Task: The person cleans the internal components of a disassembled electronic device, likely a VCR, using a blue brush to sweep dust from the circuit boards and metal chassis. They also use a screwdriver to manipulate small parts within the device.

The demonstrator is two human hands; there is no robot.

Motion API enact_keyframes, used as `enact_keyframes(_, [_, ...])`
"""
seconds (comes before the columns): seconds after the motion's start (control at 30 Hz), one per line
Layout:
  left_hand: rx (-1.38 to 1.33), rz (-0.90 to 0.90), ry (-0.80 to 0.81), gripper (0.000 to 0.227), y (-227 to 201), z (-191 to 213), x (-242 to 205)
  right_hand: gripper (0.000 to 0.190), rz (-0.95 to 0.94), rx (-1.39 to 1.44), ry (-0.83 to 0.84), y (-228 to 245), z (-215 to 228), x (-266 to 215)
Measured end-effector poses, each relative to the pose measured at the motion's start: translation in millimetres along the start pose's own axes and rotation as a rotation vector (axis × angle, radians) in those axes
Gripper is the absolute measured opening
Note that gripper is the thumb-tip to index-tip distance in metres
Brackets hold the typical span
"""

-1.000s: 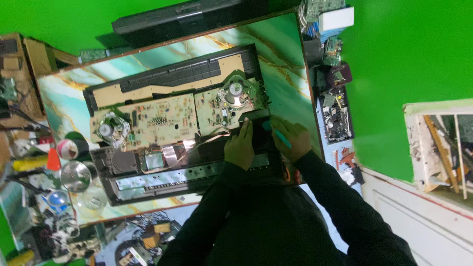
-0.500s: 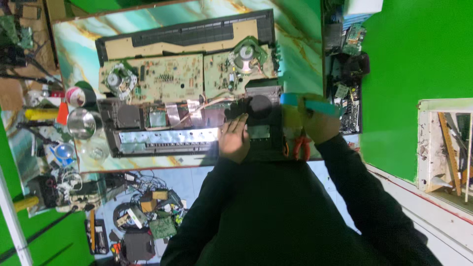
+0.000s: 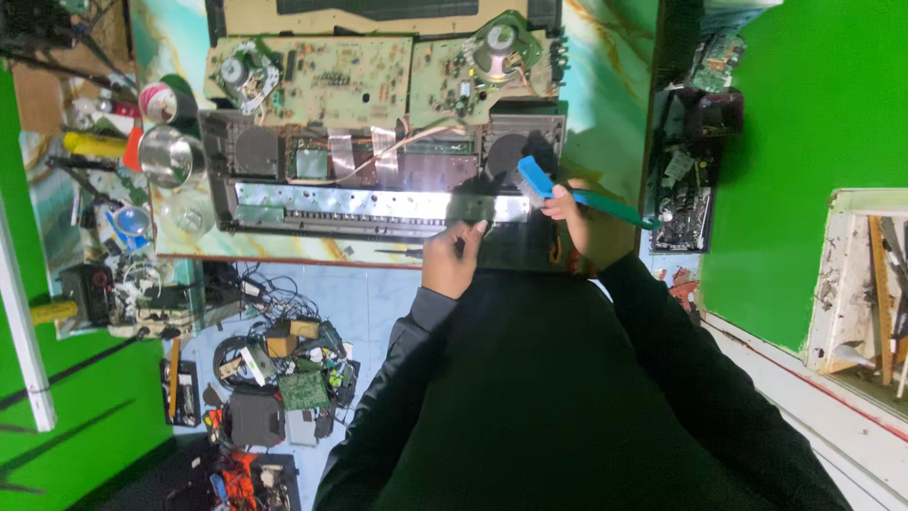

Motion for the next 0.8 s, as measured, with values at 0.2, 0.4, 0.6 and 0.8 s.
enact_keyframes(0.2, [0.012,0.182,0.028,0.034,10.4,21.7,-32.2,0.046,0.043,0.007,0.156,29.9,-26.7,-33.6])
enact_keyframes(0.4, [-0.419,-0.192,0.043,0.046,-15.4,76.6,-65.3,0.052,0.006,0.246,0.228,56.3,-76.4,-57.4])
enact_keyframes(0.6, [-0.750,-0.049,-0.106,0.041,40.8,116.8,-117.5,0.049,-0.069,0.379,0.463,55.8,-150.2,-76.2])
enact_keyframes(0.8, [-0.855,0.014,-0.203,0.023,104.1,191.0,-180.3,0.032,-0.199,0.329,0.585,45.7,-257.6,-102.5])
Point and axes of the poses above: each hand's wrist, its own x-axis towards the middle knuckle, its own z-axis out of the back of the hand, y = z × x, the point moved 1 cm from there along x, towards the middle knuckle, and after that the axes turned 7 degrees about y, right-handed, at the moved point
